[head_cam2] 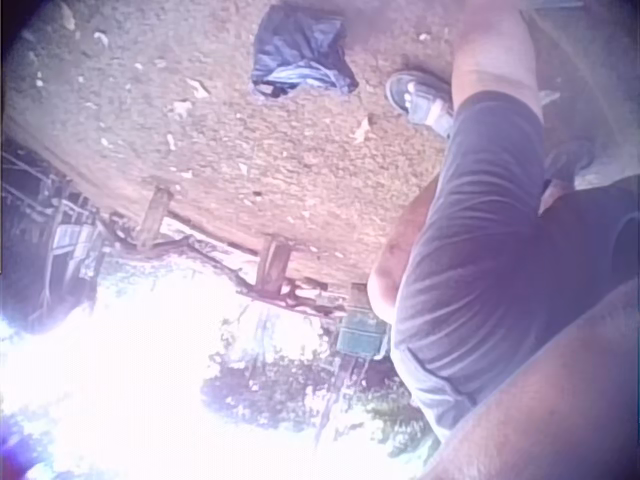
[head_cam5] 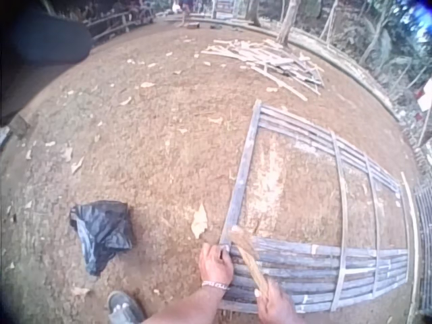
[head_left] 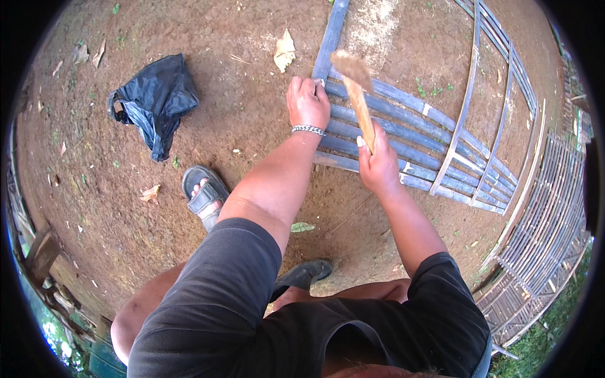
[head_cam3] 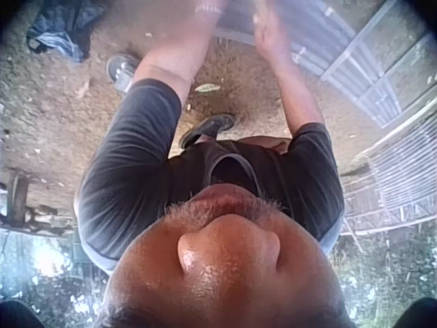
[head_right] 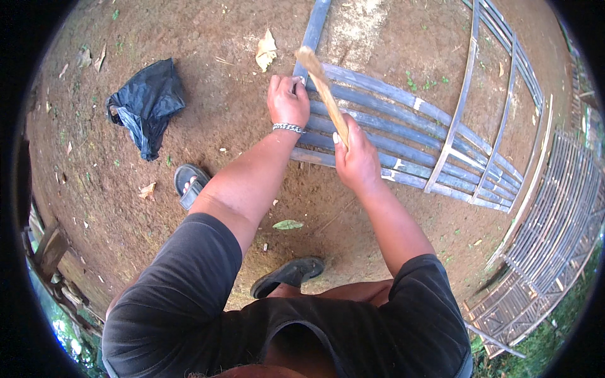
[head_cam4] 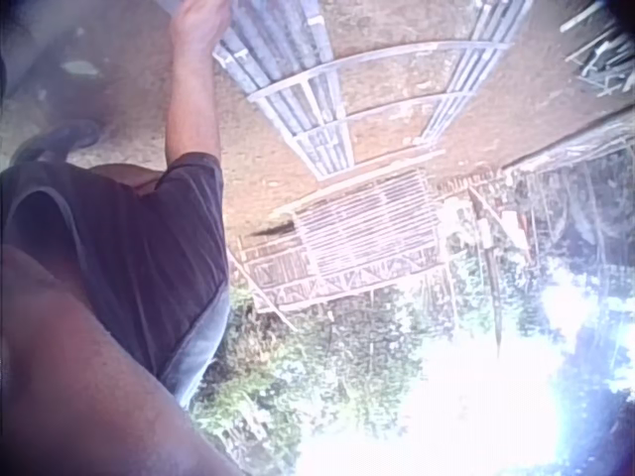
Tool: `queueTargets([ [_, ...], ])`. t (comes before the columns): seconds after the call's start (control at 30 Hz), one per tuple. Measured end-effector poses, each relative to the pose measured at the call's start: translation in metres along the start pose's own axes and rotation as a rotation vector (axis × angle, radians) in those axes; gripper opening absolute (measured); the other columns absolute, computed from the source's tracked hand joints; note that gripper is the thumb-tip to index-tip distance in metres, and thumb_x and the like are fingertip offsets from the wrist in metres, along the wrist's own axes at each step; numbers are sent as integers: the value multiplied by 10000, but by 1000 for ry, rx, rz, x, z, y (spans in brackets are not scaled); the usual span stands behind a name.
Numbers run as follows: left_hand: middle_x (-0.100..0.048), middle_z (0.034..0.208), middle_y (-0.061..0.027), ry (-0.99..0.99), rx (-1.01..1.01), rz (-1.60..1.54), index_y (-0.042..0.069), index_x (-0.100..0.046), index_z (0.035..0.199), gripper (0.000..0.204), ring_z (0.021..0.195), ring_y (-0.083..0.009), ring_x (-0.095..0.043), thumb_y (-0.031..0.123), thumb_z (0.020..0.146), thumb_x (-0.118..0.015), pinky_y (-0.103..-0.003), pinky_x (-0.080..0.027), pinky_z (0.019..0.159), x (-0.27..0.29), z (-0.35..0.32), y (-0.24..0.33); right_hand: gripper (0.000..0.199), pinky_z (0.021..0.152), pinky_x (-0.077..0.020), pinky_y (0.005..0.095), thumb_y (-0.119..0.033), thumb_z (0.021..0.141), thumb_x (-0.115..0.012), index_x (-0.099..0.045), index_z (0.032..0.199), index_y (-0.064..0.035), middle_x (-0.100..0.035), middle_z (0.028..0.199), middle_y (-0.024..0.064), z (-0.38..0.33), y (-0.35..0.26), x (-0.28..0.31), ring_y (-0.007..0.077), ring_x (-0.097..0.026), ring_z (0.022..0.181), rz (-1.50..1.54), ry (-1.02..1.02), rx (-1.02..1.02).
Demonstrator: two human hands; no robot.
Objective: The person uses a hammer to drive nails into a bamboo frame structure laid on the ground. They repeatedly strike the nails to secure the bamboo slats together, adjusting their position and the frame as needed.
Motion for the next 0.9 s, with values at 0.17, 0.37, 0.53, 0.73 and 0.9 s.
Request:
queueTargets([
  [0.17, -625, 933, -146, 0, 8, 10, 35, -689, 882, 45, 920, -376, -622, 28, 837, -690, -474, -515, 829, 1, 0, 0, 511, 951, -528, 541, -140, 1000, -574, -424, 1483, -69, -630, 1281, 307, 3, 25, -18, 490, -635, 1139, -160, -129, -159],
  [0.37, -628, 939, -138, 4, -6, -2, 42, -690, 884, 56, 930, -372, -626, 20, 832, -695, -466, -515, 838, 0, 1, 2, 508, 971, -522, 541, -154, 998, -580, -439, 1475, -52, -626, 1292, 304, -1, 22, -15, 494, -627, 1156, -67, -86, -112],
  [0.53, -632, 944, -136, 7, 7, 25, 49, -693, 887, 65, 939, -365, -628, 19, 830, -701, -464, -514, 847, -2, 0, 0, 514, 950, -523, 548, -162, 996, -587, -432, 1473, -50, -638, 1267, 305, -4, 28, -14, 499, -634, 1135, -153, -53, -149],
  [0.73, -634, 946, -138, 1, 11, 16, 50, -694, 890, 63, 933, -370, -626, 29, 831, -704, -471, -511, 853, 0, -1, -2, 514, 944, -526, 546, -155, 990, -589, -441, 1472, -58, -646, 1256, 305, -3, 38, -30, 496, -637, 1122, -195, -273, -334],
  [0.9, -632, 948, -144, -4, 26, -6, 46, -698, 903, 77, 950, -369, -625, 33, 827, -700, -462, -510, 861, -1, -2, -1, 520, 940, -531, 538, -139, 982, -601, -442, 1471, -59, -646, 1252, 305, -5, 31, -9, 498, -637, 1121, -97, -55, -220],
])
Point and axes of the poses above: each hand's wrist, its own z-axis towards the middle knuckle, its own x-axis out of the back of the hand, y = z × x, the point moved 8 cm from there along z, towards the middle knuckle
